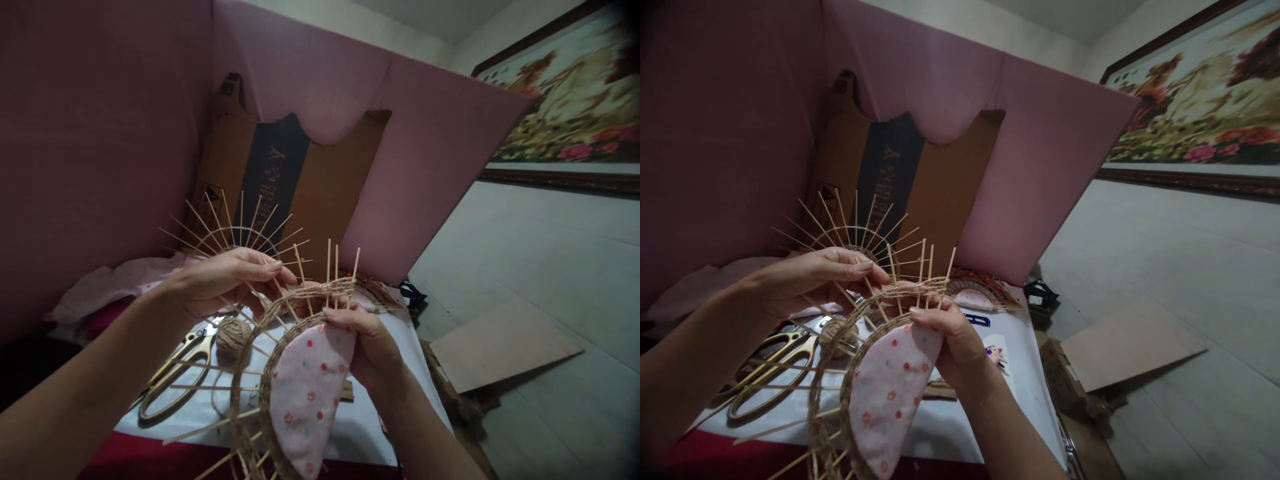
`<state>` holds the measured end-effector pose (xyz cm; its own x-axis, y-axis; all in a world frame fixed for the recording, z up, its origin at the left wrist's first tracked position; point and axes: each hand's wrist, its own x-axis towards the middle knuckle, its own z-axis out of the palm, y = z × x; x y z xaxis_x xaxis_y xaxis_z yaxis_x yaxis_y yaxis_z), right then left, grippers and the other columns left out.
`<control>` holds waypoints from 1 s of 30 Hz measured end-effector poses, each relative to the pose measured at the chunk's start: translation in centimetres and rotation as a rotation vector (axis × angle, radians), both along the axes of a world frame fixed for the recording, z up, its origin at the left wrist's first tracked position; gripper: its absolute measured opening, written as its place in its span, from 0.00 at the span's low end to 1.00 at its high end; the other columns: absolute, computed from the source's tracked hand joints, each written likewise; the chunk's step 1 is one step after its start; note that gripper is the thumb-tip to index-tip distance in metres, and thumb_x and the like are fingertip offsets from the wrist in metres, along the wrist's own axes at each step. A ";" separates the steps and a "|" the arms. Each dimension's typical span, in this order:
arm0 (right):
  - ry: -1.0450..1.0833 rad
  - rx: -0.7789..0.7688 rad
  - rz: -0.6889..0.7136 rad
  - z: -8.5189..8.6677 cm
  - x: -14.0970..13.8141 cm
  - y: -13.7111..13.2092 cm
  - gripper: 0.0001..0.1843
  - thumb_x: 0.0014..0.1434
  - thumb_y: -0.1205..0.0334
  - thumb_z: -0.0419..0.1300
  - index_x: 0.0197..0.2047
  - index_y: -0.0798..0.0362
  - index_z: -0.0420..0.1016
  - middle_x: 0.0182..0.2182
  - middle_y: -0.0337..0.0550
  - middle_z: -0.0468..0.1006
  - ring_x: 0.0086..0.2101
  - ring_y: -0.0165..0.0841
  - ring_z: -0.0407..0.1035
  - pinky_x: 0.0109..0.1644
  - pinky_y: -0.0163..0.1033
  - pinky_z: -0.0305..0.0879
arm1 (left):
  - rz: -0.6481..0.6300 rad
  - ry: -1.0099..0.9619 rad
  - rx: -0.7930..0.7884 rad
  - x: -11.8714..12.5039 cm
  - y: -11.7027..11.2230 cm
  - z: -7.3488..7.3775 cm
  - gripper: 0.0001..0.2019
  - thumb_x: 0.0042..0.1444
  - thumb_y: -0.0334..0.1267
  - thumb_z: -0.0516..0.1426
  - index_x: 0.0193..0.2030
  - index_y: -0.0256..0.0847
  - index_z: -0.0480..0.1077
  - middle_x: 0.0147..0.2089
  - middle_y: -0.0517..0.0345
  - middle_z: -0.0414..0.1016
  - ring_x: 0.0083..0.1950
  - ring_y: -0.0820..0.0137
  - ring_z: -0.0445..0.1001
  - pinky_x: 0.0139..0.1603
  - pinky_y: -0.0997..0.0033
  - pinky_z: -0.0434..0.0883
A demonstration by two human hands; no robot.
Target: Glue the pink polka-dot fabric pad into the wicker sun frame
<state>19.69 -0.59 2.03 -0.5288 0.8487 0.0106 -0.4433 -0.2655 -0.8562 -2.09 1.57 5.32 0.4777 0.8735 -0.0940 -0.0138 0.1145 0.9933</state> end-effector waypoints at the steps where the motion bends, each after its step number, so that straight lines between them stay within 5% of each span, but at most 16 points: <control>1: 0.003 0.000 -0.008 -0.1 0.0 0.0 0.16 0.44 0.68 0.63 0.40 0.53 0.78 0.31 0.40 0.80 0.29 0.29 0.71 0.36 0.32 0.66 | -0.001 -0.007 -0.001 0.0 0.0 0.0 0.12 0.54 0.41 0.58 0.39 0.36 0.77 0.35 0.47 0.78 0.32 0.67 0.75 0.27 0.74 0.71; 6: 0.050 0.017 -0.006 -0.4 0.0 0.1 0.10 0.45 0.70 0.63 0.33 0.52 0.78 0.29 0.38 0.79 0.29 0.28 0.71 0.37 0.31 0.65 | 0.009 -0.003 -0.001 0.1 0.1 -0.1 0.12 0.54 0.42 0.58 0.38 0.35 0.77 0.33 0.47 0.78 0.31 0.68 0.75 0.26 0.74 0.71; 24: 0.012 0.012 -0.096 -0.4 -0.6 -0.3 0.14 0.43 0.68 0.64 0.37 0.56 0.80 0.29 0.42 0.81 0.27 0.28 0.71 0.32 0.31 0.65 | 0.022 -0.017 -0.048 0.3 0.0 0.1 0.12 0.54 0.40 0.58 0.40 0.35 0.76 0.33 0.48 0.77 0.31 0.68 0.75 0.25 0.75 0.71; 30: 0.048 0.003 -0.090 -0.3 -0.7 -0.4 0.10 0.42 0.69 0.64 0.33 0.56 0.80 0.27 0.41 0.80 0.25 0.27 0.70 0.30 0.30 0.65 | 0.017 -0.021 0.001 0.3 0.0 0.0 0.11 0.54 0.39 0.58 0.40 0.35 0.77 0.36 0.50 0.77 0.36 0.68 0.75 0.32 0.74 0.73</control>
